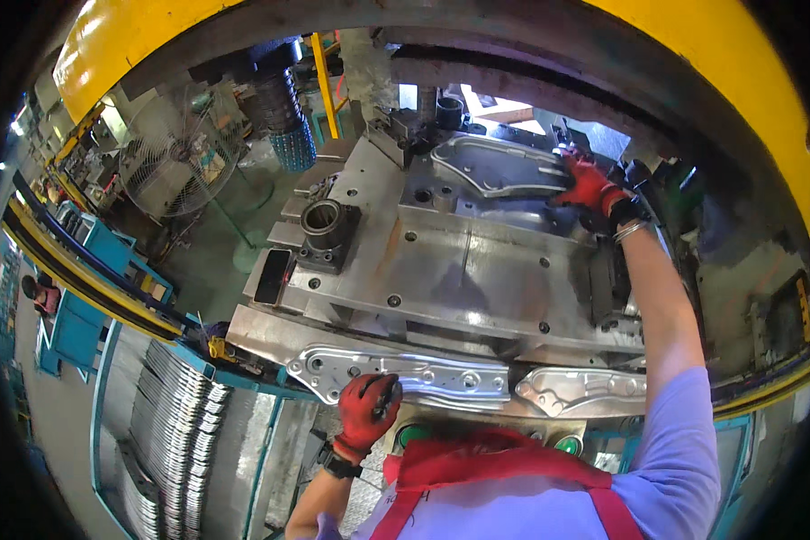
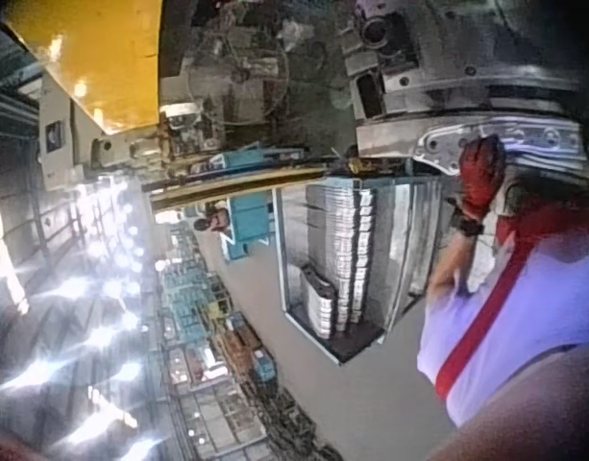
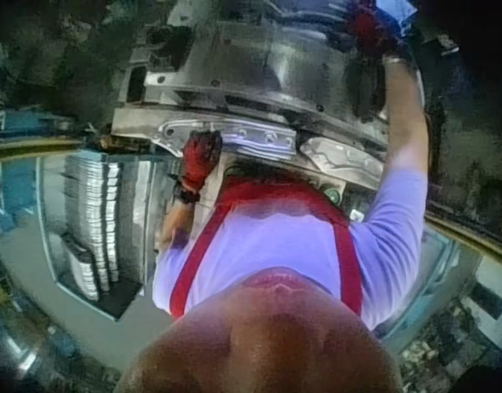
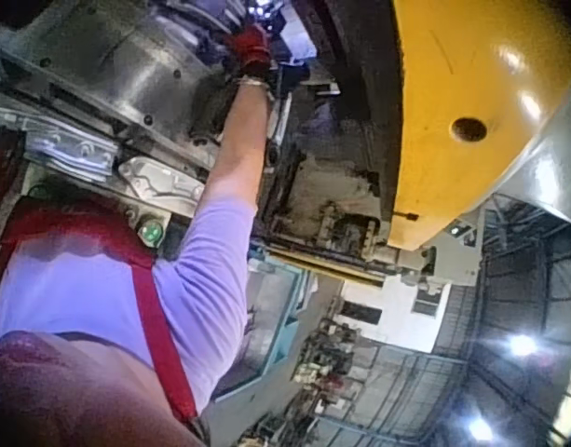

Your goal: Operating a large industrial stamping press to shape metal parts from a bin.

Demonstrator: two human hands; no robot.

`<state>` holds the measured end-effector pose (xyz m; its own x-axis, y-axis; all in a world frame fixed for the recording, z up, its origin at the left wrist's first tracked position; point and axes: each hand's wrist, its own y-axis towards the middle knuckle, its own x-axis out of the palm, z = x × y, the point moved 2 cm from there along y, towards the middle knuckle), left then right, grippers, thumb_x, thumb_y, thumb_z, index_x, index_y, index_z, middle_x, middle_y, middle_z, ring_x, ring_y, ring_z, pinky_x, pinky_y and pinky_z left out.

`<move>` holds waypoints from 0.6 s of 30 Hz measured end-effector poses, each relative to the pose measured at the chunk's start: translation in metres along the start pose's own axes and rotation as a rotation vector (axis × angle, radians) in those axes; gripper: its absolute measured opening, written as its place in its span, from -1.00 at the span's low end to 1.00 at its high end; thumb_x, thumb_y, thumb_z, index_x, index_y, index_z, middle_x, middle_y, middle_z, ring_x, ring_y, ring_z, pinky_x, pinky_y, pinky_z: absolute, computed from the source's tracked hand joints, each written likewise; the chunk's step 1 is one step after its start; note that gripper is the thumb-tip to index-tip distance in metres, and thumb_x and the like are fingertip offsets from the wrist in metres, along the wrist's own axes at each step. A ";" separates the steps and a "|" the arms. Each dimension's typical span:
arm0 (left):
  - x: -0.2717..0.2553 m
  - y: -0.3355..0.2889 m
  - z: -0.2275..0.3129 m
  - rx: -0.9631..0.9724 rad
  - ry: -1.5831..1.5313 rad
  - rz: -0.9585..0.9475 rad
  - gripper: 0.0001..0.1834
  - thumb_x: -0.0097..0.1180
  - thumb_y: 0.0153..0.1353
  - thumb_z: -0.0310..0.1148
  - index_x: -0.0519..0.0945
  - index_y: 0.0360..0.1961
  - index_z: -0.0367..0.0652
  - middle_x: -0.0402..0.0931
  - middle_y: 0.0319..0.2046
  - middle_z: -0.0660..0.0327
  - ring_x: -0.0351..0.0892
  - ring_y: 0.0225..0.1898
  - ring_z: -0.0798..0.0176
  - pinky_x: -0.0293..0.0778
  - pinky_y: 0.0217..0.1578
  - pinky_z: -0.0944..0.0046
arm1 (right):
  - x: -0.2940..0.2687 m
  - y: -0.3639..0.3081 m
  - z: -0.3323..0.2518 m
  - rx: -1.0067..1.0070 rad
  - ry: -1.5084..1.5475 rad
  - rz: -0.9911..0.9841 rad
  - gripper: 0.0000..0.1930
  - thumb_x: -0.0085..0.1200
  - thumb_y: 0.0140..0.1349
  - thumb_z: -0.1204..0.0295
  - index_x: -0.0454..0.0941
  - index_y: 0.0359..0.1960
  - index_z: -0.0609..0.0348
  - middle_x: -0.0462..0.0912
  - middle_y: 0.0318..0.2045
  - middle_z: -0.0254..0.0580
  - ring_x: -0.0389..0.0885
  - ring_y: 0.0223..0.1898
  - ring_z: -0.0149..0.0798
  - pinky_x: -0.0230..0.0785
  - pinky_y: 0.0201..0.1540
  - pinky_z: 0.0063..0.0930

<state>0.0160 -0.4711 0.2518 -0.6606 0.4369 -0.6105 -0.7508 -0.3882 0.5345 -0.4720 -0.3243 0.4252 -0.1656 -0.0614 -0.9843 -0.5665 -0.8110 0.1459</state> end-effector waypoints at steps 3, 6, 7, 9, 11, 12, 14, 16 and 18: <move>0.008 -0.006 -0.004 -0.044 0.014 0.018 -0.60 0.23 -0.14 -0.37 0.55 -0.17 -0.09 0.51 -0.29 0.10 0.50 -0.25 0.04 0.43 -0.26 0.13 | 0.008 0.018 0.011 -0.032 0.159 -0.062 0.05 0.30 -0.23 -0.01 0.05 0.27 0.24 0.14 0.24 0.21 0.09 0.27 0.07 -0.04 0.29 -0.22; 0.011 -0.008 0.000 -0.064 0.027 0.022 -0.58 0.25 -0.15 -0.38 0.55 -0.16 -0.08 0.51 -0.31 0.12 0.51 -0.28 0.05 0.43 -0.27 0.13 | 0.017 0.035 0.021 -0.050 0.139 -0.033 0.02 0.36 -0.25 0.10 0.08 0.25 0.25 0.24 0.19 0.17 0.21 0.22 0.02 0.09 0.23 -0.26; 0.013 -0.010 0.002 -0.076 0.025 0.012 -0.58 0.25 -0.16 -0.38 0.55 -0.16 -0.07 0.50 -0.32 0.13 0.51 -0.29 0.05 0.43 -0.28 0.13 | 0.021 0.039 0.029 -0.048 0.171 -0.077 0.04 0.35 -0.25 0.05 0.06 0.27 0.23 0.19 0.21 0.16 0.16 0.25 0.02 0.06 0.25 -0.26; 0.017 -0.012 0.004 -0.106 0.022 -0.003 -0.58 0.26 -0.16 -0.38 0.55 -0.16 -0.08 0.50 -0.31 0.12 0.50 -0.29 0.04 0.43 -0.27 0.13 | 0.021 0.046 0.030 -0.045 0.229 -0.165 0.09 0.33 -0.25 -0.05 0.02 0.29 0.18 0.09 0.27 0.13 0.07 0.29 0.02 0.00 0.29 -0.25; 0.020 -0.017 0.004 -0.118 0.026 -0.007 -0.57 0.26 -0.17 -0.38 0.55 -0.16 -0.08 0.50 -0.31 0.12 0.50 -0.28 0.04 0.43 -0.26 0.13 | 0.024 0.041 0.032 -0.032 0.209 -0.226 0.07 0.23 -0.15 -0.07 -0.11 0.34 0.09 -0.05 0.32 0.07 -0.10 0.35 0.02 -0.19 0.34 -0.21; 0.022 -0.020 0.004 -0.112 0.033 -0.005 -0.57 0.26 -0.17 -0.38 0.55 -0.16 -0.08 0.49 -0.30 0.12 0.49 -0.27 0.04 0.43 -0.26 0.13 | 0.042 0.041 0.046 -0.051 0.136 -0.162 0.07 0.21 -0.12 -0.08 -0.14 0.35 0.08 -0.08 0.33 0.07 -0.14 0.36 0.02 -0.24 0.34 -0.20; 0.024 -0.025 0.002 -0.117 0.040 -0.002 -0.57 0.26 -0.18 -0.38 0.55 -0.16 -0.08 0.49 -0.30 0.12 0.49 -0.25 0.03 0.43 -0.25 0.12 | 0.052 0.042 0.051 -0.098 0.112 -0.115 0.04 0.14 -0.07 -0.06 -0.22 0.36 0.03 -0.16 0.35 0.02 -0.25 0.37 0.03 -0.37 0.35 -0.17; 0.024 -0.028 0.001 -0.131 0.029 -0.013 -0.56 0.26 -0.18 -0.38 0.54 -0.16 -0.08 0.49 -0.30 0.11 0.49 -0.24 0.03 0.43 -0.24 0.12 | 0.048 0.041 0.048 -0.074 0.080 -0.106 0.05 0.16 -0.08 -0.05 -0.22 0.36 0.02 -0.15 0.36 0.02 -0.22 0.37 0.04 -0.34 0.35 -0.16; 0.017 -0.028 0.006 -0.136 0.060 0.027 -0.56 0.26 -0.19 -0.38 0.55 -0.17 -0.08 0.50 -0.29 0.11 0.49 -0.24 0.03 0.43 -0.24 0.12 | 0.031 0.035 0.021 0.028 0.015 -0.155 0.06 0.16 -0.09 -0.05 -0.23 0.36 0.03 -0.13 0.35 0.02 -0.16 0.36 0.06 -0.28 0.34 -0.15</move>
<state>0.0259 -0.4483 0.2302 -0.6759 0.3774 -0.6331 -0.7228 -0.5071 0.4694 -0.5137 -0.3426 0.4020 -0.0624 0.0541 -0.9966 -0.6068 -0.7948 -0.0052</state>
